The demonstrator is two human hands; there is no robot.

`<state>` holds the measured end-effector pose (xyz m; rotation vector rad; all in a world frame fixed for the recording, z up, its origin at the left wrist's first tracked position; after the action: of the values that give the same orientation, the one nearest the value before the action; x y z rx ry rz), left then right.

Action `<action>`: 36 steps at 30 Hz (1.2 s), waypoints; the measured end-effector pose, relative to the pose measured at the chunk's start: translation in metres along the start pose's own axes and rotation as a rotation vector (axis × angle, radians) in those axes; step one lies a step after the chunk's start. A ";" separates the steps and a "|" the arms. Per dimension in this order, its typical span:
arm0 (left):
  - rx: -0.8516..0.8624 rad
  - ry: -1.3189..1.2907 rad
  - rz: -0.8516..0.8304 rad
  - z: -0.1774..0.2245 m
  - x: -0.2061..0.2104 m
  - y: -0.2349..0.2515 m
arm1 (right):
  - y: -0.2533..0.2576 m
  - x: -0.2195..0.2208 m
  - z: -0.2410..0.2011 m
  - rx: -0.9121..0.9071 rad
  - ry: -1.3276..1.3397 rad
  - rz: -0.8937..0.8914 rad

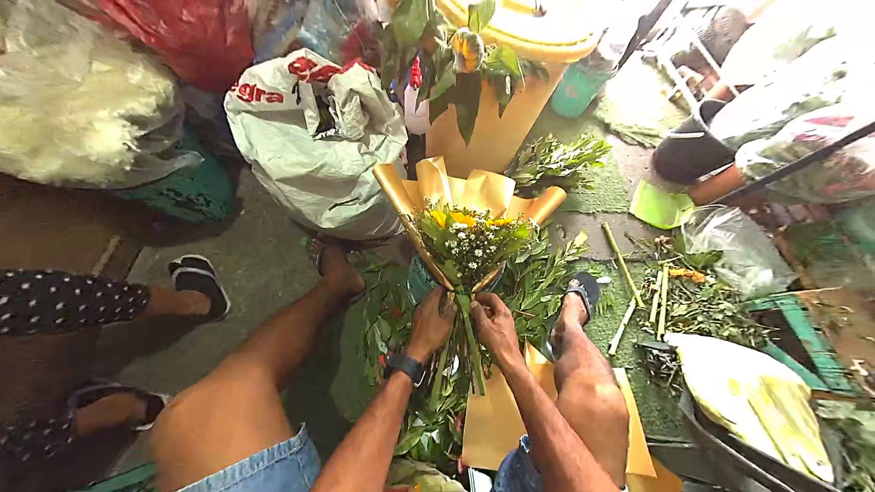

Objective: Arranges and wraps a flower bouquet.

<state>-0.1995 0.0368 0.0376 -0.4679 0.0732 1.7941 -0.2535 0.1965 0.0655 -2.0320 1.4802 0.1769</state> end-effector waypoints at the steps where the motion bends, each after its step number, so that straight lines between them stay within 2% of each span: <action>1: 0.010 -0.034 0.005 -0.002 0.001 -0.002 | -0.001 0.001 -0.001 -0.023 -0.041 0.012; 4: 0.025 -0.149 0.017 -0.008 0.001 -0.006 | -0.010 0.003 -0.003 -0.045 -0.108 0.018; 8: -0.018 -0.110 0.007 -0.013 -0.008 -0.009 | -0.016 0.010 -0.002 0.013 -0.049 -0.108; 13: -0.116 0.184 0.046 -0.001 -0.006 -0.005 | -0.011 0.010 0.001 0.093 -0.081 -0.246; 17: -0.040 0.257 0.137 -0.005 0.001 -0.005 | -0.012 -0.015 0.014 0.159 -0.257 -0.333; 19: -0.068 0.246 0.137 -0.009 0.003 -0.014 | -0.022 -0.055 0.016 0.215 -0.413 -0.198; 21: -0.127 0.148 0.129 -0.017 0.004 -0.024 | -0.044 -0.107 0.013 0.237 -0.514 0.020; 22: -0.145 0.091 0.122 -0.020 0.004 -0.027 | -0.056 -0.134 0.012 0.200 -0.515 0.133; 24: -0.150 -0.023 0.103 -0.018 0.000 -0.034 | -0.072 -0.180 0.002 0.081 -0.284 0.281; 27: -0.096 -0.235 0.100 -0.010 -0.008 -0.055 | -0.113 -0.234 -0.043 -0.116 -0.056 0.422; 31: 0.047 -0.321 0.130 0.014 -0.027 -0.109 | -0.169 -0.263 -0.156 -0.354 -0.130 0.473; 34: 0.023 -0.040 -0.034 0.029 -0.045 -0.171 | -0.205 -0.248 -0.241 -0.550 -0.211 0.380; 36: -0.021 0.148 -0.137 0.024 -0.055 -0.206 | -0.213 -0.232 -0.292 -0.665 -0.293 0.276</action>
<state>-0.0013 0.0516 0.1190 -0.6063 0.1226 1.6260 -0.2163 0.2674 0.4879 -2.1363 1.6378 1.1616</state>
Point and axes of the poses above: each hand's wrist, its own y-axis towards the middle knuckle, its own x-axis out of the palm, z = x × y, the point moved 6 cm from there along y, towards the middle knuckle, and after that the axes turned 7 degrees about x, right-handed, at the moved point
